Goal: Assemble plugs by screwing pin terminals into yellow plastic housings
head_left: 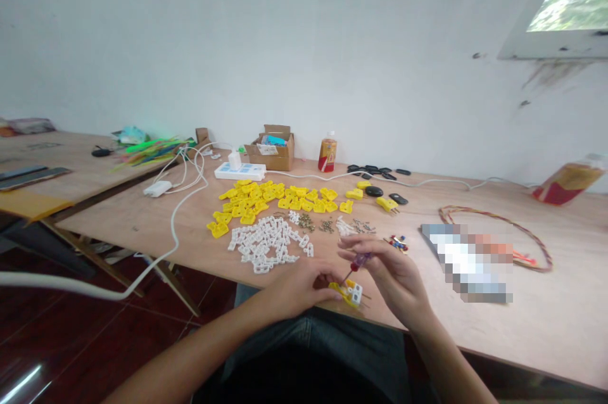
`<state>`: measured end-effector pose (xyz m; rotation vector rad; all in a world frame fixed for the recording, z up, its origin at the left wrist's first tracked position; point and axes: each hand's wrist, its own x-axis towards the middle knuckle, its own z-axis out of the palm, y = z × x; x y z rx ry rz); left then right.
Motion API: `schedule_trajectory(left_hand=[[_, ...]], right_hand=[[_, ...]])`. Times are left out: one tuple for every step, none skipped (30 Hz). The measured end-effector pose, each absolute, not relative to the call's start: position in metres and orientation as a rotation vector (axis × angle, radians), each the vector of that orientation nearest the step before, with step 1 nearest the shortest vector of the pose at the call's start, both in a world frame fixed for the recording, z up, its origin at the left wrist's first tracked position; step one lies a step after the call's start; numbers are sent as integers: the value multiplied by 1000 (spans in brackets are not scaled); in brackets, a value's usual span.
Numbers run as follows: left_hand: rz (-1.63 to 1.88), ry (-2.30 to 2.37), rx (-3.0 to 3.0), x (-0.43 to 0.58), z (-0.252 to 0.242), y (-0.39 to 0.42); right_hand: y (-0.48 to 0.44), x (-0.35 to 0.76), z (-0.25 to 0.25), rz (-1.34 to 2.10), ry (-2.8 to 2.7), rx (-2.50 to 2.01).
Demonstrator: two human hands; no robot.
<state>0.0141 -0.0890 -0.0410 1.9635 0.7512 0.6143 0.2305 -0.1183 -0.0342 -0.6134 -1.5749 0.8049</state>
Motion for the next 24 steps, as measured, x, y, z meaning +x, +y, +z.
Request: schedule_trajectory(left_hand=[[606, 770, 1960, 14, -41, -89], [595, 789, 1958, 14, -42, -89], [589, 804, 1960, 14, -42, -89], [588, 812, 1962, 13, -42, -89], [589, 815, 1964, 13, -42, -89], [588, 809, 1965, 13, -42, -89], [589, 794, 1967, 13, -41, -89], [591, 774, 1972, 13, -41, -89], [597, 757, 1977, 13, -40, -89], [605, 748, 1979, 13, -40, -89], [611, 748, 1980, 13, -40, -89], [610, 757, 1977, 13, -39, -89], [605, 773, 1974, 13, -39, -90], [598, 789, 1971, 13, -40, -90], [590, 797, 1972, 13, -40, -90], [585, 797, 1977, 13, -40, -90], [584, 791, 1981, 13, -40, -90], [587, 783, 1983, 13, -40, -90], [593, 770, 1983, 12, -40, -90], [599, 755, 1983, 13, -40, -90], [605, 741, 1985, 13, -40, -90], [612, 729, 1991, 13, -39, -90], [615, 720, 2001, 13, -38, -90], [615, 716, 2012, 13, -37, -90]], right_hand=[[-118, 229, -32, 763, -1556, -615], [-118, 229, -30, 715, -1543, -618], [-119, 230, -28, 672, -1537, -626], [-119, 231, -26, 644, -1541, -637], [-120, 234, -26, 640, -1561, -644], [-121, 237, -26, 660, -1599, -642], [-121, 239, -27, 694, -1639, -637], [-122, 241, -28, 726, -1670, -635], [-122, 243, -28, 751, -1690, -639], [-122, 243, -28, 763, -1699, -649], [-122, 242, -28, 763, -1699, -662], [-121, 241, -27, 748, -1690, -669], [-121, 239, -25, 722, -1674, -666], [-121, 238, -24, 690, -1658, -655], [-121, 236, -22, 659, -1642, -641], [-121, 236, -21, 637, -1634, -631], [-122, 235, -21, 630, -1639, -626], [-123, 235, -21, 637, -1651, -631], [-124, 236, -21, 651, -1668, -649], [-125, 236, -21, 667, -1687, -672], [-125, 236, -22, 679, -1701, -694], [-125, 235, -22, 680, -1707, -709], [-125, 235, -22, 669, -1702, -712], [-125, 233, -23, 649, -1689, -697]])
